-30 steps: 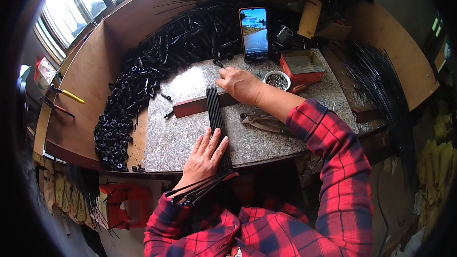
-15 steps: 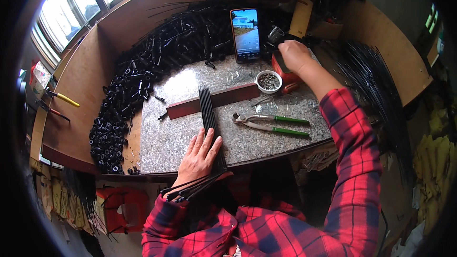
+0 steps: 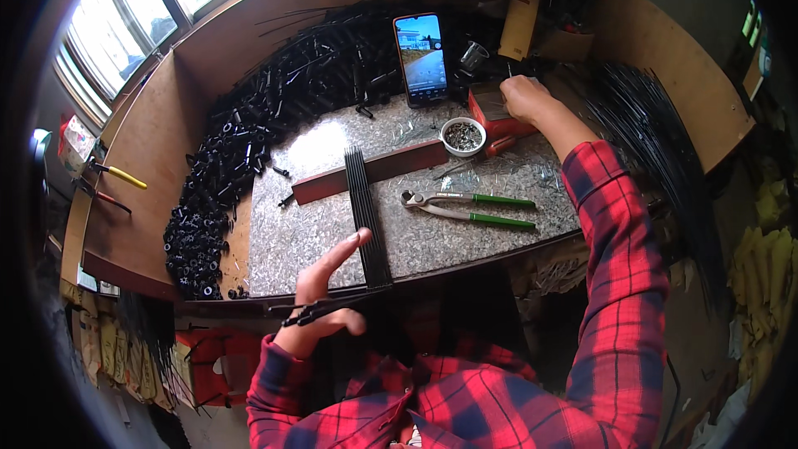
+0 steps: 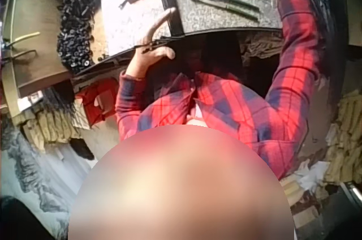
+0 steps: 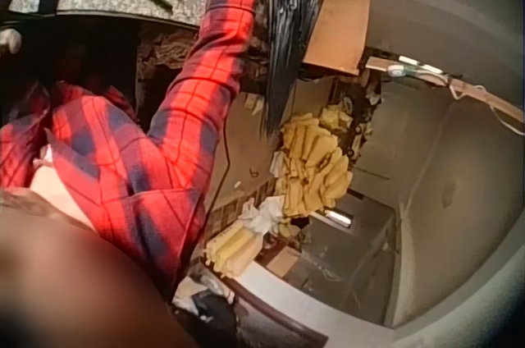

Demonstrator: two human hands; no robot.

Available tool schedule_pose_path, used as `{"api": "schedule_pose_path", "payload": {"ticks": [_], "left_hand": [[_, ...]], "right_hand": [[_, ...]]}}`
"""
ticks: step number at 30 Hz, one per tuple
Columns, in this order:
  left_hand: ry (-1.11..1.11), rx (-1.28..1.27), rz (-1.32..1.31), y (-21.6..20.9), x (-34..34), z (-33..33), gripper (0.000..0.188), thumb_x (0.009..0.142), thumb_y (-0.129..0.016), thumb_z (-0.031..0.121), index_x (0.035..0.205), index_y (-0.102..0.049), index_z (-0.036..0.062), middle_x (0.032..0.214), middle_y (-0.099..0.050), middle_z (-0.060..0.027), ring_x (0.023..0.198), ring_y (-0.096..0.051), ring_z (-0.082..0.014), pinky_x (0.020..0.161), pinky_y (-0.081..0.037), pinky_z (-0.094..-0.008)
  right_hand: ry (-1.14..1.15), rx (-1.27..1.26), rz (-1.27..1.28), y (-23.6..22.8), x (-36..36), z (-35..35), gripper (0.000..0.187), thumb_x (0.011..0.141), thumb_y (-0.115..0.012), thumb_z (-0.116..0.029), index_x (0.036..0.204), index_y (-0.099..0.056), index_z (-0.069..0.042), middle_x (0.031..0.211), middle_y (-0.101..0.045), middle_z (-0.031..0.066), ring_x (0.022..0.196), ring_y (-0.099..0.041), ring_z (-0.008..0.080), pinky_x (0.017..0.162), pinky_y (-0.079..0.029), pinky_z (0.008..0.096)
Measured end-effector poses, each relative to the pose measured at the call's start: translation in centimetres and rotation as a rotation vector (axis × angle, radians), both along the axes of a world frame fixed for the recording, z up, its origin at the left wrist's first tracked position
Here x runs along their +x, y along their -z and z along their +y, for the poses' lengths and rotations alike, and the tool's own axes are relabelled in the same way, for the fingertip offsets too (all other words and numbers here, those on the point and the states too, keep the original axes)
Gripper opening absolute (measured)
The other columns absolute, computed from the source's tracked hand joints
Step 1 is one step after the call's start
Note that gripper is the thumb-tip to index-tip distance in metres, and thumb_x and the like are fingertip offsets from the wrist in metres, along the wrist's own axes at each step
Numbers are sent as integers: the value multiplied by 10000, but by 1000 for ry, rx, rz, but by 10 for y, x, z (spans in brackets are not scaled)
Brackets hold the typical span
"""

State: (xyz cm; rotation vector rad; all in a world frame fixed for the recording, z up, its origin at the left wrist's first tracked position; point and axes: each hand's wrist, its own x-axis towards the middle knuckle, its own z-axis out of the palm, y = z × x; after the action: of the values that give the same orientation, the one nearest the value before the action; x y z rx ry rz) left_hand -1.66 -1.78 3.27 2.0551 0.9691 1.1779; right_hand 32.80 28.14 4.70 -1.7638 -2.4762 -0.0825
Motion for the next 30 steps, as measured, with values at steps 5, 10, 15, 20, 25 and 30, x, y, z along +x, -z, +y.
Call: {"api": "schedule_pose_path", "payload": {"ticks": [5, 10, 15, 20, 25, 30], "left_hand": [[143, -75, -239, -57, 11, -11, 844, 606, -827, 444, 1251, -524, -8, 1061, -683, -136, 1051, -639, -252, 931, -460, -331], [49, -68, -311, -74, 24, -21, 438, 713, -764, 38, 1123, -617, -4, 968, -709, -116, 901, -693, -206, 779, -528, -277], [-67, 211, -160, -75, 32, -23, 362, 748, -707, -37, 1098, -621, -4, 893, -711, -107, 821, -702, -198, 710, -538, -269], [-161, 216, -182, -81, 32, -30, 300, 840, -612, -43, 1137, -589, -9, 899, -703, -106, 835, -692, -187, 726, -530, -269], [-117, 91, -305, -81, 32, -31, 223, 875, -587, -19, 1095, -616, -18, 913, -704, -104, 864, -670, -150, 748, -519, -254], [-135, 43, -278, -85, 32, -35, 207, 868, -614, 0, 1073, -633, -20, 898, -705, -102, 872, -667, -144, 756, -516, -246]], "right_hand": [[-92, 305, 194, -3, 10, -12, 115, 802, -603, -57, 850, -512, -6, 891, -586, 201, 880, -577, 410, 745, -460, 470], [-198, 314, 323, -27, -20, -67, 123, 831, -559, -19, 887, -450, -7, 900, -560, 217, 877, -556, 422, 740, -451, 462], [-505, 344, 468, -50, -51, -144, 97, 847, -513, 39, 927, -470, 7, 883, -549, 200, 794, -595, 387, 671, -480, 419], [-885, 310, 633, -87, -85, -231, 255, 807, -520, 120, 1042, -502, 24, 892, -568, 147, 665, -624, 227, 553, -505, 303], [-954, 291, 614, -105, -88, -267, 348, 761, -569, 145, 1086, -557, 21, 888, -583, 154, 666, -624, 243, 553, -510, 319], [-989, 350, 572, -114, -91, -277, 389, 722, -610, 143, 1090, -613, 16, 827, -585, 134, 666, -630, 248, 543, -512, 319]]}}
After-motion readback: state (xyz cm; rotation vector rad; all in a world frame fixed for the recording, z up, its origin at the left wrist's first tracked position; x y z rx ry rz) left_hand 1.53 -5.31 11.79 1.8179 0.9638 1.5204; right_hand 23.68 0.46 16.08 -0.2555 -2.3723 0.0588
